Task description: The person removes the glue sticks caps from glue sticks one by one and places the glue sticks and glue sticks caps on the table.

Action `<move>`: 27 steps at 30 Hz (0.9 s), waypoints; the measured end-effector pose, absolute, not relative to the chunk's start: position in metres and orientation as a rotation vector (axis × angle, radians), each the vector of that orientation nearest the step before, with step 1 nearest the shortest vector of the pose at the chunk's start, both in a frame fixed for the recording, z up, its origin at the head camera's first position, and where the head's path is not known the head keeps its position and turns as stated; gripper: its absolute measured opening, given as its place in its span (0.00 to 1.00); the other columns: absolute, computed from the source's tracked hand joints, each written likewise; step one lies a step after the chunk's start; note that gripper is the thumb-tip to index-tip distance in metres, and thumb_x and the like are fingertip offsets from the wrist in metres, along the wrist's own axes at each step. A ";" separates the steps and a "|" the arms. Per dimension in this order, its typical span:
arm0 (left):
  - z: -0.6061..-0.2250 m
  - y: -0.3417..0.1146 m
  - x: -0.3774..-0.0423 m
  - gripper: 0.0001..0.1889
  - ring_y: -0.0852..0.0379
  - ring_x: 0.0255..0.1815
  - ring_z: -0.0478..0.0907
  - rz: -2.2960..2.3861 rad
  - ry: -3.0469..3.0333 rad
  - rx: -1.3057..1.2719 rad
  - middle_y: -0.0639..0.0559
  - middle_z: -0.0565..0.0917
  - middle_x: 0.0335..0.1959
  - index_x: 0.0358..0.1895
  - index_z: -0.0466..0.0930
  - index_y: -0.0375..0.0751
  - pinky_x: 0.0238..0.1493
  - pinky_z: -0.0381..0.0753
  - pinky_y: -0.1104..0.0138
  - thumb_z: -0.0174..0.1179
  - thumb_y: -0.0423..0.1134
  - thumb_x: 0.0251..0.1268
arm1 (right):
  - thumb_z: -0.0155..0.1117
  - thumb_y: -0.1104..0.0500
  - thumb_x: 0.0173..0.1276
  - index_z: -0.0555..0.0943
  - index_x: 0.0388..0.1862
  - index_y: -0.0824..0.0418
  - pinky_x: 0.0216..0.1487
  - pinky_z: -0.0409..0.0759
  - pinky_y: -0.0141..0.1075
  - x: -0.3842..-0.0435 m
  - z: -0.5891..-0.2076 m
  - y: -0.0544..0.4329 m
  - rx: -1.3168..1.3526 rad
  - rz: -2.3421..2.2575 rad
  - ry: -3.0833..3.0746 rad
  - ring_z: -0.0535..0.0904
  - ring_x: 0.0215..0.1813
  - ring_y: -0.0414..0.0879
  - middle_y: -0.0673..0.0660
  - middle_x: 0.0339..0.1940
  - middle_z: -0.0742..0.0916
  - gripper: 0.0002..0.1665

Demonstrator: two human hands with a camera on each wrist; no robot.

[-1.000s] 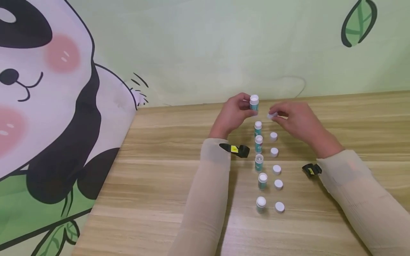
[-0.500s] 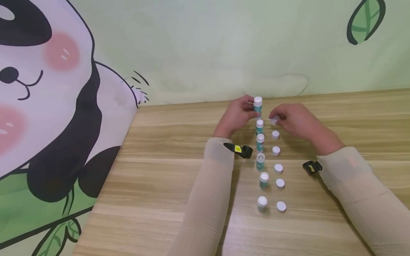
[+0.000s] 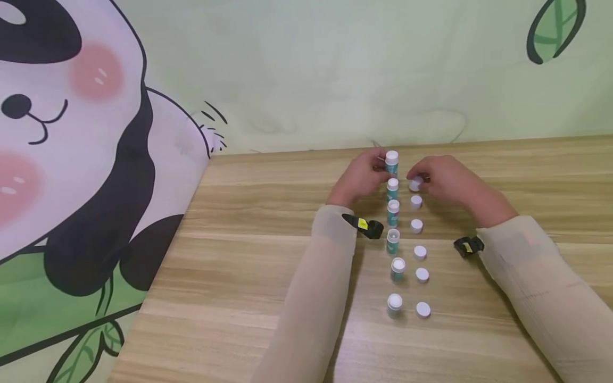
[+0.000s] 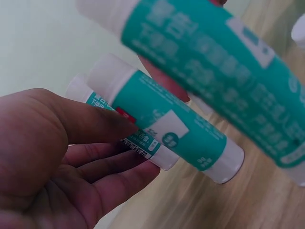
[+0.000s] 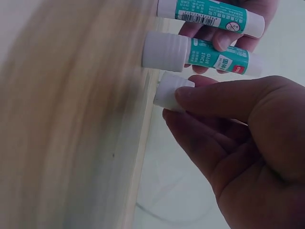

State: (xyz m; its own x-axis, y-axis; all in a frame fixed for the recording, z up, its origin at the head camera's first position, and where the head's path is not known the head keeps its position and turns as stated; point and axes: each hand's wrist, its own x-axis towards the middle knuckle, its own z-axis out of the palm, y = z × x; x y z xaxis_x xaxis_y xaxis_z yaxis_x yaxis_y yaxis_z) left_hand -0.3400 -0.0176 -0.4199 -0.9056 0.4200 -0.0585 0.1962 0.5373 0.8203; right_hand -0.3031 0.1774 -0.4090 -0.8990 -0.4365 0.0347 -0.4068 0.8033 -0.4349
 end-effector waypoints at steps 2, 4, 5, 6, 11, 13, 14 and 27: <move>-0.420 -0.017 -0.340 0.15 0.60 0.51 0.79 1.282 2.542 0.513 0.53 0.83 0.48 0.55 0.75 0.46 0.52 0.78 0.69 0.61 0.35 0.67 | 0.61 0.70 0.64 0.83 0.48 0.68 0.56 0.76 0.54 -0.303 -0.409 0.177 -0.678 -0.667 2.912 0.81 0.51 0.58 0.65 0.47 0.86 0.13; -0.421 -0.017 -0.339 0.14 0.60 0.52 0.79 1.275 2.547 0.507 0.53 0.83 0.48 0.54 0.75 0.46 0.53 0.78 0.68 0.60 0.34 0.67 | 0.60 0.71 0.64 0.83 0.48 0.68 0.57 0.76 0.55 -0.303 -0.409 0.176 -0.675 -0.656 2.904 0.81 0.52 0.59 0.66 0.48 0.86 0.13; -0.421 -0.017 -0.339 0.13 0.60 0.53 0.78 1.268 2.550 0.503 0.53 0.82 0.49 0.53 0.75 0.46 0.53 0.78 0.68 0.60 0.34 0.67 | 0.60 0.71 0.64 0.83 0.48 0.68 0.57 0.76 0.55 -0.303 -0.410 0.176 -0.675 -0.653 2.901 0.81 0.52 0.59 0.66 0.48 0.86 0.13; -0.422 -0.017 -0.338 0.13 0.59 0.54 0.78 1.260 2.551 0.498 0.53 0.82 0.50 0.53 0.74 0.47 0.53 0.79 0.67 0.59 0.34 0.68 | 0.60 0.71 0.64 0.83 0.48 0.68 0.57 0.76 0.55 -0.303 -0.411 0.176 -0.676 -0.649 2.898 0.81 0.53 0.59 0.66 0.48 0.86 0.14; -0.424 -0.018 -0.338 0.12 0.58 0.56 0.77 1.236 2.552 0.477 0.52 0.81 0.53 0.53 0.74 0.46 0.55 0.78 0.66 0.57 0.33 0.69 | 0.59 0.71 0.64 0.83 0.48 0.67 0.58 0.75 0.55 -0.304 -0.413 0.177 -0.678 -0.641 2.884 0.81 0.53 0.59 0.65 0.48 0.86 0.14; -0.426 -0.018 -0.339 0.13 0.57 0.56 0.77 1.236 2.550 0.475 0.51 0.81 0.53 0.54 0.74 0.45 0.57 0.77 0.65 0.57 0.33 0.69 | 0.59 0.71 0.64 0.83 0.48 0.67 0.58 0.75 0.55 -0.305 -0.413 0.176 -0.669 -0.641 2.878 0.81 0.53 0.59 0.65 0.48 0.87 0.14; -0.427 -0.018 -0.339 0.13 0.57 0.56 0.77 1.239 2.548 0.475 0.51 0.81 0.53 0.54 0.74 0.44 0.58 0.77 0.65 0.57 0.34 0.69 | 0.59 0.71 0.64 0.83 0.48 0.67 0.58 0.75 0.55 -0.305 -0.413 0.176 -0.665 -0.641 2.876 0.81 0.53 0.59 0.65 0.48 0.87 0.14; -0.435 -0.019 -0.341 0.17 0.57 0.58 0.77 1.271 2.510 0.476 0.49 0.81 0.56 0.59 0.73 0.41 0.58 0.76 0.68 0.57 0.34 0.69 | 0.60 0.68 0.65 0.83 0.50 0.63 0.57 0.75 0.55 -0.303 -0.415 0.177 -0.638 -0.644 2.858 0.80 0.52 0.57 0.63 0.47 0.87 0.15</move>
